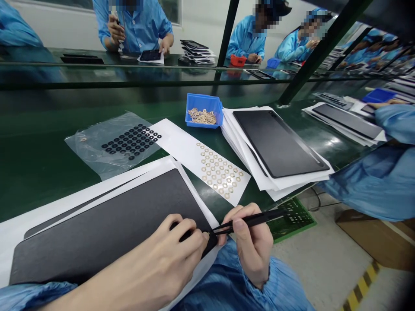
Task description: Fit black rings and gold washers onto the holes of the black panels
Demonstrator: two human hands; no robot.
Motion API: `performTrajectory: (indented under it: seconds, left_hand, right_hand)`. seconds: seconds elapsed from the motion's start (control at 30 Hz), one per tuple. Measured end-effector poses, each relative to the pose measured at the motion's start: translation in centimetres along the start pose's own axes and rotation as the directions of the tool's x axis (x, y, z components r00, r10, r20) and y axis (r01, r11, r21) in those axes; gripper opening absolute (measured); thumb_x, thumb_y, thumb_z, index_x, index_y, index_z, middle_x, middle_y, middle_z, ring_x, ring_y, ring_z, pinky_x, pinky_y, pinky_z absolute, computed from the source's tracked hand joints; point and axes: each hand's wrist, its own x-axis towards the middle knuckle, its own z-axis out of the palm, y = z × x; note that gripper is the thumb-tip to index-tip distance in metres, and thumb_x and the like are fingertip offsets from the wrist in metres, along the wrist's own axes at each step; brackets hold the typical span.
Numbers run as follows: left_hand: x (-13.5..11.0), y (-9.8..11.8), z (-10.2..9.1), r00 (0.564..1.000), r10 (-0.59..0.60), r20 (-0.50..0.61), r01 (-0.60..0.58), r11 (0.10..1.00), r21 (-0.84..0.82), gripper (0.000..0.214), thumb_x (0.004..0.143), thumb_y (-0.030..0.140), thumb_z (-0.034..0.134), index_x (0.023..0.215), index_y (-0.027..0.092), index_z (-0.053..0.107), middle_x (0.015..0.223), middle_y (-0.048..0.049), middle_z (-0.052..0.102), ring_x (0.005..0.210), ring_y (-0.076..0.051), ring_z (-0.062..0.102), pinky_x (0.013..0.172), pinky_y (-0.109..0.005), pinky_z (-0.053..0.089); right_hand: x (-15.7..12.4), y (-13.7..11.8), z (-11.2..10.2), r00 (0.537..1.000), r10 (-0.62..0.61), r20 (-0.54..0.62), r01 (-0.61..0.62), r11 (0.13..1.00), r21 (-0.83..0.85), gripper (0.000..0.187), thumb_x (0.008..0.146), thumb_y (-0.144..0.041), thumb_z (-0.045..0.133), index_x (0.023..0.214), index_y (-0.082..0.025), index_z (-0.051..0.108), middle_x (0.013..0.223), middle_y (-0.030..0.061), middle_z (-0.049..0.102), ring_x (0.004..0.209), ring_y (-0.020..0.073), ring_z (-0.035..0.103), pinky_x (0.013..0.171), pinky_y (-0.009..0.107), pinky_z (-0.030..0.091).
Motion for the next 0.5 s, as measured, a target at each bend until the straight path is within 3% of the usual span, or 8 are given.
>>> performTrajectory:
  seconds: [0.2, 0.5]
  left_hand:
    - [0.4, -0.2, -0.2, 0.999, -0.017, 0.029, 0.018, 0.999, -0.035, 0.03, 0.093, 0.019, 0.053, 0.123, 0.016, 0.055, 0.096, -0.0078, 0.059, 0.095, -0.023, 0.052, 0.087, -0.038, 0.042]
    - [0.3, -1.4, -0.8, 0.996, 0.005, -0.084, -0.016, 0.991, -0.132, 0.025, 0.092, 0.009, 0.044, 0.112, 0.011, 0.059, 0.09, -0.0082, 0.061, 0.091, -0.023, 0.052, 0.082, -0.036, 0.044]
  right_hand:
    - [0.1, -0.3, 0.1, 0.999, -0.021, 0.032, 0.023, 0.997, -0.068, 0.011, 0.096, -0.02, 0.046, 0.087, -0.02, 0.053, 0.073, -0.0004, 0.056, 0.047, 0.0099, 0.056, 0.044, 0.024, 0.046]
    - [0.3, -0.7, 0.4, 0.986, -0.161, 0.047, 0.167, 0.963, -0.212, 0.011, 0.092, -0.013, 0.048, 0.085, -0.021, 0.052, 0.06, -0.0016, 0.053, 0.053, 0.0145, 0.055, 0.05, 0.028, 0.045]
